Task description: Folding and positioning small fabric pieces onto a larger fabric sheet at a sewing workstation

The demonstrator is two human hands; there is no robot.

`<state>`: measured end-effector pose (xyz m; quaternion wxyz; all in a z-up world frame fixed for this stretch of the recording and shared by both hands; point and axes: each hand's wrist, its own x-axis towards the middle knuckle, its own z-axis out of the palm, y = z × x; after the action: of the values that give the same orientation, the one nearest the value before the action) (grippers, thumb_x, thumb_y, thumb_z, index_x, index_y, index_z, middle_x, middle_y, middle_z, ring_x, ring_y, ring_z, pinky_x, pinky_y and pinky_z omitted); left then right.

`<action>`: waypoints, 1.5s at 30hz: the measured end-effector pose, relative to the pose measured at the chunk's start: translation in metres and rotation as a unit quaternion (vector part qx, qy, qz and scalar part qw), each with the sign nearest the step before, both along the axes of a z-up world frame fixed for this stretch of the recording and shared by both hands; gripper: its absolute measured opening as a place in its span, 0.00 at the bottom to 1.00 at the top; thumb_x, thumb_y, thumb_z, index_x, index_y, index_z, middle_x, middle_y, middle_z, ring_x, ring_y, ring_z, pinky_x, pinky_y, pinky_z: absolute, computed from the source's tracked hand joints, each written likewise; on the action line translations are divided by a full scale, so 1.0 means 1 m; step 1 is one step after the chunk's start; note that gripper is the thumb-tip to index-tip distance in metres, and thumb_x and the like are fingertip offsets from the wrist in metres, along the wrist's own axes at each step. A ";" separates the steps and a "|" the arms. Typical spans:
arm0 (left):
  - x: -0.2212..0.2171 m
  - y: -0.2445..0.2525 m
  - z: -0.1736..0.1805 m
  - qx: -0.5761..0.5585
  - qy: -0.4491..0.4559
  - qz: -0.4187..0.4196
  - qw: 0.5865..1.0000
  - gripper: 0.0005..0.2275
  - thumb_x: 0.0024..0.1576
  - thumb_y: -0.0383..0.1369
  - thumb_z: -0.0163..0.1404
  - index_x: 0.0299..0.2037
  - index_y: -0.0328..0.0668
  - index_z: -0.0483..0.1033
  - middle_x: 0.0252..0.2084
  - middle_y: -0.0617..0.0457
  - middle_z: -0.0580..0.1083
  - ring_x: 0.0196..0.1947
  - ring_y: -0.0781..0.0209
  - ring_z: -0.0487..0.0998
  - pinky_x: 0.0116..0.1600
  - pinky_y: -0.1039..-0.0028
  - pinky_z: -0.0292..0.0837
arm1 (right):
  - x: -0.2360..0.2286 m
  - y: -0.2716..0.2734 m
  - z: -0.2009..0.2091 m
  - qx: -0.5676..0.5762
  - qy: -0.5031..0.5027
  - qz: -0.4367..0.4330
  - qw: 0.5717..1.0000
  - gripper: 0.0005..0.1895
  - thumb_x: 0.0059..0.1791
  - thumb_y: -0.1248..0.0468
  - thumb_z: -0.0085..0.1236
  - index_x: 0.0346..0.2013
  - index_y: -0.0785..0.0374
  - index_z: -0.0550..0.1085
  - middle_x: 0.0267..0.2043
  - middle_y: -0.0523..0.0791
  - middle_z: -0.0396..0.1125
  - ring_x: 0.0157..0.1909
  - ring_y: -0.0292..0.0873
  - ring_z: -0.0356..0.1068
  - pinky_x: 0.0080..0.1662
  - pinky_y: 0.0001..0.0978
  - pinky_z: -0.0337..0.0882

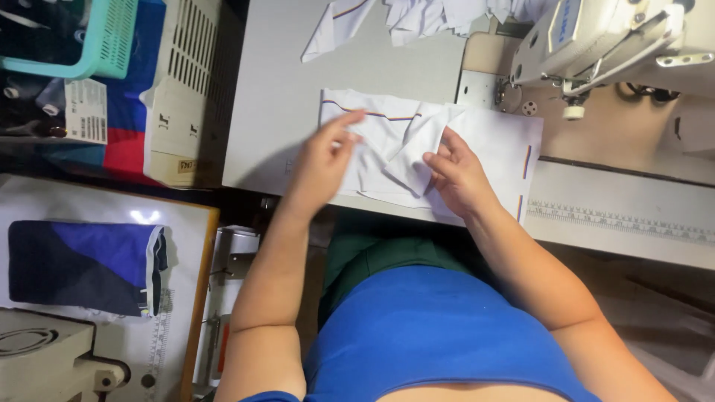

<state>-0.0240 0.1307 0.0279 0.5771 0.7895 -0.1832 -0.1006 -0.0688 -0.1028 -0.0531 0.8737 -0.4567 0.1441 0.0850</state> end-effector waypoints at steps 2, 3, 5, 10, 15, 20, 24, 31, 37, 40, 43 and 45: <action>0.012 0.014 -0.006 0.036 -0.059 0.076 0.995 0.16 0.59 0.24 0.44 0.57 0.48 0.68 0.53 0.49 0.72 0.47 0.57 0.77 0.45 0.67 0.76 | 0.002 0.000 -0.008 -0.092 -0.050 -0.003 0.994 0.38 0.44 0.79 0.49 0.67 0.59 0.51 0.51 0.48 0.66 0.48 0.41 0.70 0.46 0.29 0.73; 0.011 0.015 -0.009 0.035 -0.060 0.071 0.995 0.16 0.59 0.24 0.44 0.57 0.48 0.68 0.53 0.49 0.72 0.47 0.57 0.77 0.45 0.67 0.76 | 0.003 -0.003 -0.007 -0.092 -0.051 -0.007 0.994 0.38 0.44 0.79 0.49 0.67 0.59 0.51 0.51 0.48 0.66 0.48 0.41 0.70 0.46 0.29 0.73; 0.010 0.016 -0.014 0.068 -0.072 0.058 0.993 0.16 0.59 0.25 0.44 0.57 0.48 0.68 0.55 0.49 0.70 0.49 0.55 0.74 0.48 0.65 0.72 | 0.004 -0.007 -0.006 -0.174 -0.094 -0.008 0.980 0.35 0.44 0.78 0.50 0.64 0.58 0.53 0.50 0.47 0.66 0.48 0.41 0.70 0.48 0.30 0.72; 0.004 0.019 -0.025 0.139 -0.091 0.027 0.986 0.16 0.59 0.28 0.45 0.58 0.48 0.68 0.58 0.48 0.67 0.54 0.52 0.67 0.52 0.61 0.64 | 0.001 -0.022 -0.005 -0.357 -0.175 -0.007 0.918 0.28 0.44 0.74 0.52 0.57 0.55 0.59 0.46 0.44 0.66 0.49 0.42 0.68 0.51 0.34 0.68; -0.001 0.020 -0.032 0.208 -0.110 0.002 0.972 0.17 0.59 0.30 0.46 0.59 0.48 0.67 0.61 0.47 0.64 0.59 0.49 0.61 0.57 0.56 0.57 | -0.006 -0.037 -0.001 -0.525 -0.244 0.007 0.815 0.21 0.44 0.71 0.54 0.50 0.53 0.65 0.42 0.41 0.66 0.50 0.42 0.66 0.54 0.37 0.65; -0.007 0.021 -0.040 0.307 -0.145 -0.017 0.941 0.18 0.59 0.34 0.47 0.60 0.47 0.66 0.65 0.47 0.59 0.66 0.44 0.52 0.63 0.51 0.46 | -0.007 -0.047 0.008 -0.705 -0.333 0.033 0.626 0.11 0.44 0.67 0.57 0.40 0.50 0.73 0.37 0.38 0.66 0.52 0.42 0.64 0.58 0.42 0.60; -0.010 0.020 -0.040 0.355 -0.158 -0.026 0.921 0.19 0.59 0.36 0.47 0.60 0.47 0.66 0.68 0.46 0.57 0.69 0.42 0.47 0.67 0.48 0.41 | -0.010 -0.057 0.020 -0.775 -0.366 0.048 0.513 0.07 0.44 0.64 0.59 0.36 0.48 0.77 0.34 0.36 0.66 0.52 0.42 0.63 0.60 0.44 0.58; -0.008 0.015 -0.043 0.366 -0.151 -0.073 0.915 0.21 0.58 0.40 0.47 0.62 0.50 0.63 0.70 0.50 0.52 0.71 0.44 0.42 0.67 0.46 0.36 | -0.039 -0.097 0.048 -0.720 -0.369 -0.010 0.588 0.07 0.46 0.69 0.60 0.29 0.50 0.77 0.39 0.39 0.67 0.53 0.49 0.63 0.58 0.42 0.63; -0.009 0.012 -0.040 0.363 -0.153 -0.093 0.915 0.21 0.57 0.42 0.47 0.61 0.51 0.64 0.70 0.51 0.51 0.71 0.45 0.41 0.67 0.44 0.35 | -0.070 -0.134 0.030 -0.728 -0.279 -0.016 0.626 0.12 0.44 0.74 0.59 0.31 0.51 0.78 0.43 0.41 0.67 0.46 0.47 0.65 0.52 0.39 0.67; -0.007 0.005 -0.035 0.349 -0.164 -0.086 0.919 0.21 0.57 0.43 0.49 0.60 0.50 0.65 0.69 0.50 0.53 0.71 0.44 0.42 0.67 0.45 0.36 | -0.077 -0.129 0.033 -0.712 -0.246 -0.012 0.657 0.12 0.43 0.75 0.58 0.31 0.52 0.78 0.38 0.40 0.69 0.43 0.45 0.67 0.49 0.35 0.68; 0.002 -0.019 -0.024 0.315 -0.193 -0.080 0.926 0.21 0.56 0.42 0.51 0.59 0.48 0.67 0.67 0.48 0.57 0.69 0.42 0.45 0.66 0.44 0.38 | -0.081 -0.124 0.036 -0.695 -0.238 -0.024 0.679 0.12 0.43 0.76 0.57 0.30 0.54 0.77 0.36 0.40 0.71 0.41 0.45 0.68 0.47 0.35 0.68; 0.007 -0.044 -0.020 0.287 -0.221 -0.087 0.928 0.21 0.55 0.40 0.52 0.58 0.47 0.68 0.65 0.45 0.59 0.68 0.39 0.48 0.65 0.43 0.41 | -0.085 -0.126 0.035 -0.690 -0.236 -0.037 0.683 0.12 0.43 0.76 0.57 0.30 0.54 0.77 0.35 0.41 0.71 0.40 0.45 0.68 0.46 0.35 0.68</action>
<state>-0.0174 0.0872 0.0080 0.2598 0.9045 -0.3375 -0.0215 -0.1541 -0.2284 -0.0179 0.3189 -0.9298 -0.0322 -0.1809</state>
